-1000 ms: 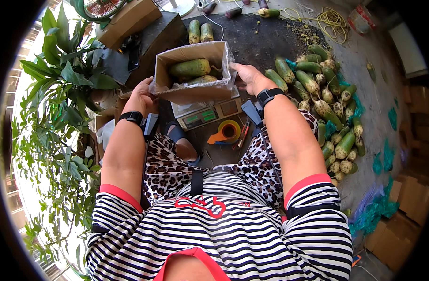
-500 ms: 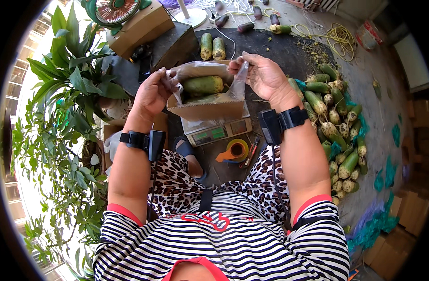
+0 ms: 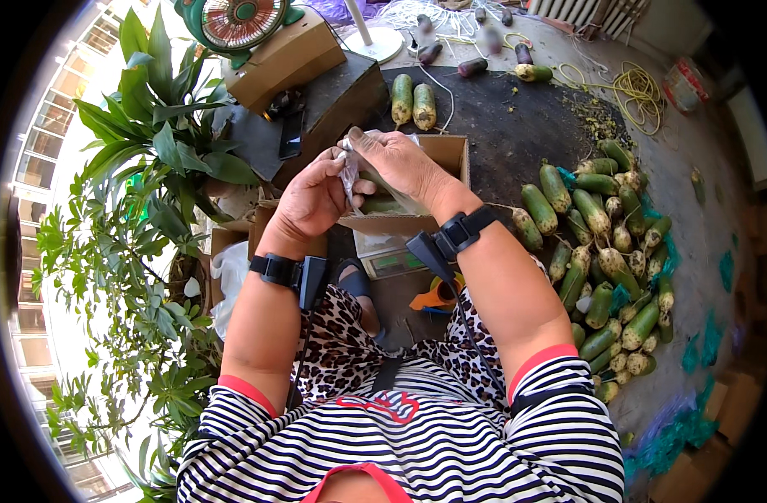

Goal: The person packs green vegetables into a cardboard box lined with a plastic bag. They place the vegetables one by one into the box, fold the flaps, and seal the box using a tape dispenser. The process is repeated for a second box.

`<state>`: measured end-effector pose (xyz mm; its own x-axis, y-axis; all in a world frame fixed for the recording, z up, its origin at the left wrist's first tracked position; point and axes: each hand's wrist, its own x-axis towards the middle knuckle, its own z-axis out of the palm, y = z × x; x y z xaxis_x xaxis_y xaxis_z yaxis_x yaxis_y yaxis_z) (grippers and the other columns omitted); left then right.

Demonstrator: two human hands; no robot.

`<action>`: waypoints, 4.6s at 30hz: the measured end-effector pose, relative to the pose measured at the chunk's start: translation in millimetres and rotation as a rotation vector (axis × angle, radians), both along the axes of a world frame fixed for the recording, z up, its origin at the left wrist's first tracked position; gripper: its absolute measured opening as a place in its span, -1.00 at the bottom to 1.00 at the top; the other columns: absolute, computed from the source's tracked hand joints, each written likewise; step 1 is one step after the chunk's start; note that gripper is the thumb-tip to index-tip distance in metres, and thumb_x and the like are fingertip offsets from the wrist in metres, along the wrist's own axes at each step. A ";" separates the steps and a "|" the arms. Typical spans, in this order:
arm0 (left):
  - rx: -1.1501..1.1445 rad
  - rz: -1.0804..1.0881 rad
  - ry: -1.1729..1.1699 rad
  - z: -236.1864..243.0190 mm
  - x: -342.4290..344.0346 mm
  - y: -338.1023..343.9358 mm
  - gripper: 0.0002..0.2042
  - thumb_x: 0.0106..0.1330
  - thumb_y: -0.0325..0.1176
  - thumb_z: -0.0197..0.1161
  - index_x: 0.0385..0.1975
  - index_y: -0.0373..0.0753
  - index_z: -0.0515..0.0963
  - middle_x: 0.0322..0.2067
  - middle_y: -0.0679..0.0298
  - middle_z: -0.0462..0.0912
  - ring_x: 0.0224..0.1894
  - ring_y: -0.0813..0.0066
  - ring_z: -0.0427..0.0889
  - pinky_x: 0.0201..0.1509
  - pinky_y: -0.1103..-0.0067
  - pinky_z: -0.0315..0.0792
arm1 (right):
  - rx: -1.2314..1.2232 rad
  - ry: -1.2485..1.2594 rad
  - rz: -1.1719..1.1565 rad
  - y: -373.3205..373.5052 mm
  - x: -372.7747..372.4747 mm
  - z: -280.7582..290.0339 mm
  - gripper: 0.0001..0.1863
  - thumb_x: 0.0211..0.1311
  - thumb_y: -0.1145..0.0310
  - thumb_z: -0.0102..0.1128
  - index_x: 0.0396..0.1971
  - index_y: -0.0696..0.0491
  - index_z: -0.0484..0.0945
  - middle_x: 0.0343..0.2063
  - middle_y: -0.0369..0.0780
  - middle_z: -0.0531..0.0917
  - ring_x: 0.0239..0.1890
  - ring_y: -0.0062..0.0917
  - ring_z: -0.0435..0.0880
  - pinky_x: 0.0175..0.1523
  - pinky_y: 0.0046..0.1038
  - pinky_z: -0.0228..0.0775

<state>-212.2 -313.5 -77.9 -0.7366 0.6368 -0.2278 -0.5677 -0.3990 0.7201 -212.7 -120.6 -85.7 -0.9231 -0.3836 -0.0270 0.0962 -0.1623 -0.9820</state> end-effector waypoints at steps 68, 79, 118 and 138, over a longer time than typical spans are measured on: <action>-0.794 -0.131 0.411 -43.9 -19.3 55.7 -0.75 0.23 -0.47 0.29 -0.10 -0.32 0.62 -0.43 0.40 0.60 -0.48 0.68 0.45 -0.43 0.70 0.33 | 0.206 -0.224 -0.275 37.3 19.5 -38.8 -0.81 0.32 0.35 0.19 -0.34 0.18 0.63 -0.42 -0.26 0.67 -0.37 -0.63 0.59 -0.19 -0.54 0.45; -1.016 -0.226 0.119 -48.3 -33.7 35.3 -0.70 0.19 -0.08 0.35 -0.41 -0.25 0.64 -0.54 0.31 0.55 -0.50 0.47 0.50 -0.41 0.49 0.39 | 1.612 0.330 -0.226 72.4 27.5 -34.0 -0.61 0.09 0.08 0.16 -0.30 0.06 0.76 0.09 -0.18 0.60 0.31 -0.30 0.33 0.31 -0.16 0.13; -1.599 -0.316 0.288 -113.5 45.8 -266.0 -0.67 0.23 -0.41 0.08 -0.05 -0.34 0.63 -0.26 0.05 0.72 -0.19 0.22 0.70 -0.06 0.45 0.55 | 1.293 0.010 0.326 -8.6 -23.0 -103.1 -0.69 0.07 0.31 0.23 -0.25 0.22 0.65 -0.18 0.12 0.66 -0.09 -0.05 0.66 0.01 -0.26 0.48; -1.631 -0.454 0.286 -315.7 -38.9 -231.8 -0.66 0.26 -0.27 0.18 0.01 -0.21 0.59 0.04 -0.08 0.59 0.08 0.05 0.60 0.14 0.33 0.49 | 1.450 -0.102 0.414 -20.1 -17.3 -91.1 -0.74 0.07 0.27 0.20 -0.37 0.18 0.61 -0.37 0.11 0.64 -0.21 0.03 0.62 -0.07 -0.11 0.44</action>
